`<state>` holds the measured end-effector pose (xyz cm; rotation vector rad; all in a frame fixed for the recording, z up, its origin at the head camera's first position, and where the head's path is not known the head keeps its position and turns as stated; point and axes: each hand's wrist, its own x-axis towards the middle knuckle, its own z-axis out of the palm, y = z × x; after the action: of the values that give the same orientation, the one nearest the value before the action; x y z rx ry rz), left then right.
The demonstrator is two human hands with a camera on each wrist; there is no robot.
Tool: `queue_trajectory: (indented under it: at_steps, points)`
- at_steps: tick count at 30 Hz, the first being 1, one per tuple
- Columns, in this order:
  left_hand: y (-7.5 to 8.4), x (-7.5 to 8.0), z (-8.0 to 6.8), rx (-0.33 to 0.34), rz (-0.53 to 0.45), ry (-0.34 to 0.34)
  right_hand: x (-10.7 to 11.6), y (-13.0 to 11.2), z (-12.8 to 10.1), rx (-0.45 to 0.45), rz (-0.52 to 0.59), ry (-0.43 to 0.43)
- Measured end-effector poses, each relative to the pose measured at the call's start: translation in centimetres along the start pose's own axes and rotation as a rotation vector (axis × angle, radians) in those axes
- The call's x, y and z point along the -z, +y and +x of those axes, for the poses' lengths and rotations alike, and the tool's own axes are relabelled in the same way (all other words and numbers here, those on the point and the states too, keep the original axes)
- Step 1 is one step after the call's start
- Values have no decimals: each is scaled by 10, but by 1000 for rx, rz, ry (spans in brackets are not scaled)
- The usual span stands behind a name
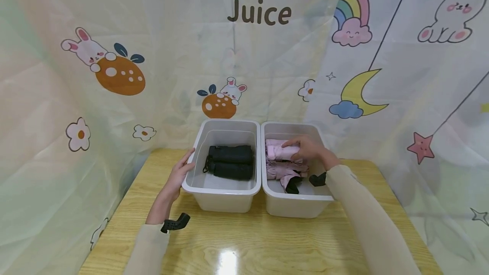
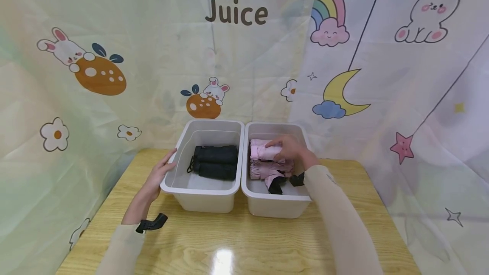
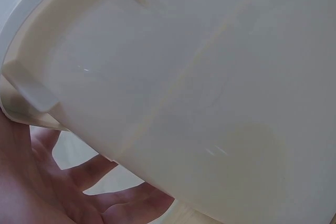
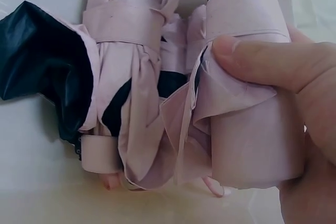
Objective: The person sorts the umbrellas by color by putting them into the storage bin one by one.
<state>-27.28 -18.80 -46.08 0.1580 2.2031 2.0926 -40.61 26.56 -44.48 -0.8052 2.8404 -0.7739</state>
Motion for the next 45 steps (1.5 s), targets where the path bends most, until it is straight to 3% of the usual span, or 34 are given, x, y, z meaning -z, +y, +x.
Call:
queue_trajectory:
  at_steps: [7, 14, 23, 31, 45]
  points:
    - [0, 0, -1, 17, -4, 1, -11, -4, 2, 9, 16, -55]
    - [-2, -1, 0, 19, 7, 0, -13, -5, -1, -60, 65, -92]
    - [-28, 5, 8, 4, 8, 9, -26, 4, 1, -120, 132, -132]
    - [-37, 9, 13, -39, 41, 37, -32, 4, 8, -137, 100, -92]
    - [-34, 12, 19, -26, 37, 46, -25, -3, 9, -182, 97, -65]
